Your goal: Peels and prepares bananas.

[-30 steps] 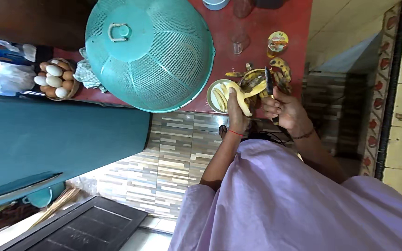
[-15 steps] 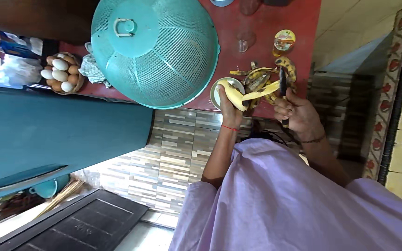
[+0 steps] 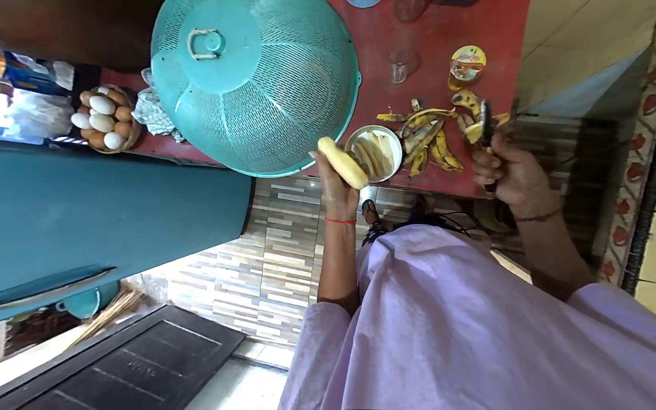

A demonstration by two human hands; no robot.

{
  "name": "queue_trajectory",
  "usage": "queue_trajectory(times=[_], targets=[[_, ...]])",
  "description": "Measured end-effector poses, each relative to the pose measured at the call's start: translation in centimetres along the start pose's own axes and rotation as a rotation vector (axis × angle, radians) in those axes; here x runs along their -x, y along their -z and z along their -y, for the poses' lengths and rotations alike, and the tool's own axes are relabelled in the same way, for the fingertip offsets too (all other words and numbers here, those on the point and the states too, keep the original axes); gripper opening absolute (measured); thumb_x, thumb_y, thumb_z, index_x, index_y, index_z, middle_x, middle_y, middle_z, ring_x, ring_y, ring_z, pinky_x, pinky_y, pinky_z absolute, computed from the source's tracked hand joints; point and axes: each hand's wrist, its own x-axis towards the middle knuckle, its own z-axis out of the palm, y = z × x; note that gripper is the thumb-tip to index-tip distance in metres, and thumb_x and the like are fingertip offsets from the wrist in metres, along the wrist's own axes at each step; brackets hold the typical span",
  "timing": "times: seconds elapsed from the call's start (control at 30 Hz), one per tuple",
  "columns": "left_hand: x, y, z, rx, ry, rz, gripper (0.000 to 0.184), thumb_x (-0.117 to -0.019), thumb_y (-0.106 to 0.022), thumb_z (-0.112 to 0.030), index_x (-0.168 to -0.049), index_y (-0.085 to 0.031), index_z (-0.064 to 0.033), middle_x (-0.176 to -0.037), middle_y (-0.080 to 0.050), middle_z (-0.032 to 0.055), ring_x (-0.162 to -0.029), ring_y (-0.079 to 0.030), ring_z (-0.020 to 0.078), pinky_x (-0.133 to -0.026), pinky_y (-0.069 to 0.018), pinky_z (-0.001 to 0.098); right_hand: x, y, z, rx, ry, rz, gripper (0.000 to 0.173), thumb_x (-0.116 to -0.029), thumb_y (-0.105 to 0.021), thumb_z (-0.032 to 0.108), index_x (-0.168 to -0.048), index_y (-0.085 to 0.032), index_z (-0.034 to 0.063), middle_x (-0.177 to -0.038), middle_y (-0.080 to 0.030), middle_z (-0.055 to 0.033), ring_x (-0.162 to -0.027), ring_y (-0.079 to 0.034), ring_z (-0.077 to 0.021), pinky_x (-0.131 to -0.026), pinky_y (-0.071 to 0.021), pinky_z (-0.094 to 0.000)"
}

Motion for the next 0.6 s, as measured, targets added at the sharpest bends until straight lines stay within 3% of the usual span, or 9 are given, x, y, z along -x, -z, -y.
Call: queue_trajectory(times=[0.07, 0.2, 0.37, 0.43, 0.5, 0.57, 0.6], targets=[[1.0, -0.8, 0.4, -0.029, 0.051, 0.076, 0.070, -0.1031, -0.004, -0.065, -0.112, -0.054, -0.0165, -0.077, -0.062, -0.0017, -0.066, -0.063, 0.0107, -0.061, -0.0570, 0.0278, -1.7, 0.0, 0.2, 0.078, -0.012, 0.007, 0.029, -0.1107, -0.037, 0.035, -0.094, -0.058, 0.0231, -0.064, -0.053, 0.0112, -0.048, -0.046, 0.0028, -0.046, -0.0425, -0.0123], [2.4, -1.6, 1.4, 0.030, 0.101, 0.188, 0.062, -0.1065, -0.011, -0.059, -0.114, -0.056, -0.0160, -0.079, -0.062, -0.0012, -0.067, -0.062, 0.0105, -0.062, -0.0561, 0.0267, -5.8, 0.4, 0.7, 0.256, -0.031, -0.133, 0.037, -0.1121, -0.031, 0.037, -0.093, -0.057, 0.0194, -0.062, -0.048, 0.0104, -0.046, -0.042, 0.0006, -0.043, -0.0389, -0.0147], [3.5, -2.5, 1.8, 0.089, 0.144, 0.255, 0.062, -0.1076, -0.013, -0.056, -0.114, -0.057, -0.0123, -0.081, -0.062, 0.0013, -0.067, -0.063, 0.0110, -0.060, -0.0567, 0.0243, -10.6, 3.5, 1.0, 0.768, -0.031, -0.292, 0.030, -0.1107, -0.042, 0.035, -0.115, -0.062, 0.0118, -0.068, -0.049, 0.0082, -0.048, -0.040, -0.0006, -0.044, -0.0366, -0.0174], [4.1, -2.6, 1.8, 0.070, 0.147, 0.279, 0.062, -0.1062, -0.017, -0.060, -0.117, -0.059, -0.0150, -0.081, -0.061, -0.0009, -0.068, -0.062, 0.0087, -0.061, -0.0551, 0.0225, -11.2, 3.7, 1.3, 0.995, -0.045, -0.322, 0.035, -0.1083, -0.050, 0.035, -0.131, -0.061, 0.0103, -0.078, -0.053, 0.0014, -0.053, -0.042, -0.0052, -0.048, -0.0390, -0.0235], [4.8, -2.8, 1.8, 0.039, 0.166, 0.287, 0.063, -0.1032, -0.023, -0.067, -0.117, -0.062, -0.0198, -0.082, -0.060, -0.0040, -0.067, -0.060, 0.0057, -0.062, -0.0534, 0.0202, -10.8, 3.0, 1.7, 1.081, -0.039, -0.348, 0.041, -0.1090, -0.050, 0.029, -0.147, -0.050, 0.0128, -0.088, -0.057, -0.0069, -0.059, -0.044, -0.0117, -0.054, -0.0422, -0.0316], [4.6, -3.2, 2.2, 0.061, 0.170, 0.278, 0.063, -0.1045, -0.021, -0.065, -0.117, -0.061, -0.0174, -0.080, -0.060, -0.0031, -0.067, -0.060, 0.0071, -0.063, -0.0542, 0.0216, -10.3, 2.6, 1.5, 1.101, 0.042, -0.368, 0.048, -0.1095, -0.046, 0.024, -0.157, -0.040, 0.0202, -0.092, -0.058, -0.0091, -0.061, -0.046, -0.0137, -0.056, -0.0431, -0.0339], [4.2, -3.4, 2.4, 0.079, 0.154, 0.266, 0.063, -0.1065, -0.018, -0.060, -0.116, -0.060, -0.0143, -0.079, -0.061, -0.0013, -0.067, -0.061, 0.0091, -0.063, -0.0554, 0.0240, -10.0, 2.4, 1.4, 1.119, 0.117, -0.371, 0.050, -0.1089, -0.046, 0.022, -0.158, -0.038, 0.0193, -0.095, -0.060, -0.0103, -0.063, -0.048, -0.0142, -0.057, -0.0453, -0.0344]])
